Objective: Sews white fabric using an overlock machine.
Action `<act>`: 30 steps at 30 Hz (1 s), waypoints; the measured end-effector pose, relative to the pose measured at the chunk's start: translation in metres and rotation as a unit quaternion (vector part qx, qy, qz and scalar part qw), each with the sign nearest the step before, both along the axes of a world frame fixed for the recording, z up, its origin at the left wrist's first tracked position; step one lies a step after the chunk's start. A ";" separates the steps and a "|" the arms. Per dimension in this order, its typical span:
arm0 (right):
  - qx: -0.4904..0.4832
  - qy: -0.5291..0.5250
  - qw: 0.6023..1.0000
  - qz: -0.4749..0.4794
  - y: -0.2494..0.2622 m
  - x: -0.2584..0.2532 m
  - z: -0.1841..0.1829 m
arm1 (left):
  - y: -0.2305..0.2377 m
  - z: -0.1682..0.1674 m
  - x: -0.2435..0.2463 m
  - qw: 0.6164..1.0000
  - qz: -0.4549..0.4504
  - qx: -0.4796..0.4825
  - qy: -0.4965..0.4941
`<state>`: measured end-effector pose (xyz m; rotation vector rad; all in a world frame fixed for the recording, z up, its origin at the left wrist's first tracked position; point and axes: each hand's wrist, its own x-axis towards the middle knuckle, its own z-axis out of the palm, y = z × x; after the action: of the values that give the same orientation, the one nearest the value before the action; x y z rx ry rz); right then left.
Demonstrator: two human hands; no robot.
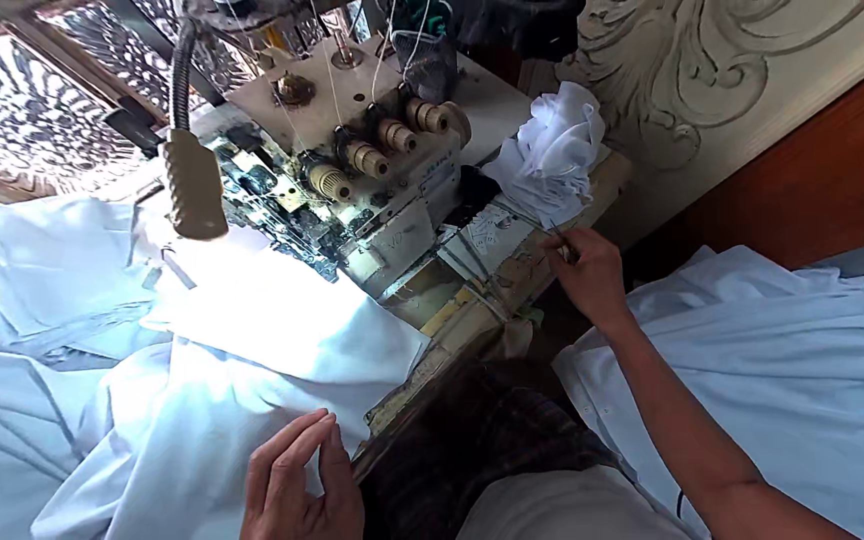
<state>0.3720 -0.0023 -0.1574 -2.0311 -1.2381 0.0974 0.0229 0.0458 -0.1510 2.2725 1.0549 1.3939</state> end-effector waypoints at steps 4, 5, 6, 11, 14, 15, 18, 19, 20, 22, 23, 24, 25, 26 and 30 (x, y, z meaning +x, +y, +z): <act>0.011 -0.005 1.000 0.025 0.014 0.001 0.001 | -0.007 -0.011 -0.003 0.999 -0.013 -0.040 -0.009; 0.014 -0.008 0.999 0.035 0.021 0.000 0.001 | -0.009 -0.012 -0.002 0.999 -0.016 -0.046 -0.013; 0.014 -0.013 0.999 0.047 0.027 -0.003 0.002 | -0.010 -0.014 -0.001 0.998 -0.018 -0.050 -0.015; -0.029 -0.056 0.995 0.078 0.059 -0.015 0.000 | -0.014 -0.018 0.002 0.997 -0.032 -0.067 -0.014; -0.063 -0.109 0.989 0.080 0.070 -0.019 -0.001 | -0.016 -0.017 0.003 0.996 -0.035 -0.074 -0.015; -0.070 -0.132 0.986 0.081 0.072 -0.021 -0.001 | -0.016 -0.017 0.003 0.996 -0.037 -0.075 -0.015; -0.118 -0.169 0.974 0.093 0.075 -0.024 0.003 | -0.016 -0.018 0.002 0.996 -0.040 -0.080 -0.013; -0.134 -0.175 0.971 0.096 0.076 -0.024 0.005 | -0.016 -0.018 0.002 0.996 -0.042 -0.081 -0.014; -0.144 -0.180 0.968 0.099 0.076 -0.025 0.006 | -0.016 -0.018 0.003 0.995 -0.045 -0.083 -0.015; -0.144 -0.195 0.965 0.103 0.077 -0.024 0.006 | -0.017 -0.016 0.004 0.995 -0.055 -0.087 -0.018; -0.140 -0.203 0.963 0.107 0.076 -0.022 0.006 | -0.018 -0.014 0.005 0.994 -0.062 -0.090 -0.019; -0.131 -0.215 0.961 0.113 0.076 -0.021 0.003 | -0.019 -0.012 0.006 0.993 -0.068 -0.091 -0.020; -0.114 -0.227 0.960 0.119 0.075 -0.018 -0.001 | -0.020 -0.011 0.008 0.993 -0.074 -0.093 -0.024; -0.091 -0.234 0.960 0.124 0.075 -0.015 -0.006 | -0.021 -0.009 0.009 0.992 -0.080 -0.095 -0.029; 0.051 -0.215 0.969 0.109 0.055 -0.008 -0.017 | -0.023 -0.004 0.020 0.984 -0.114 -0.121 -0.069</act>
<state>0.3645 0.0530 -0.1748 -1.8762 -1.6950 -0.3136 0.0428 0.0228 -0.1554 2.0184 0.8390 1.2368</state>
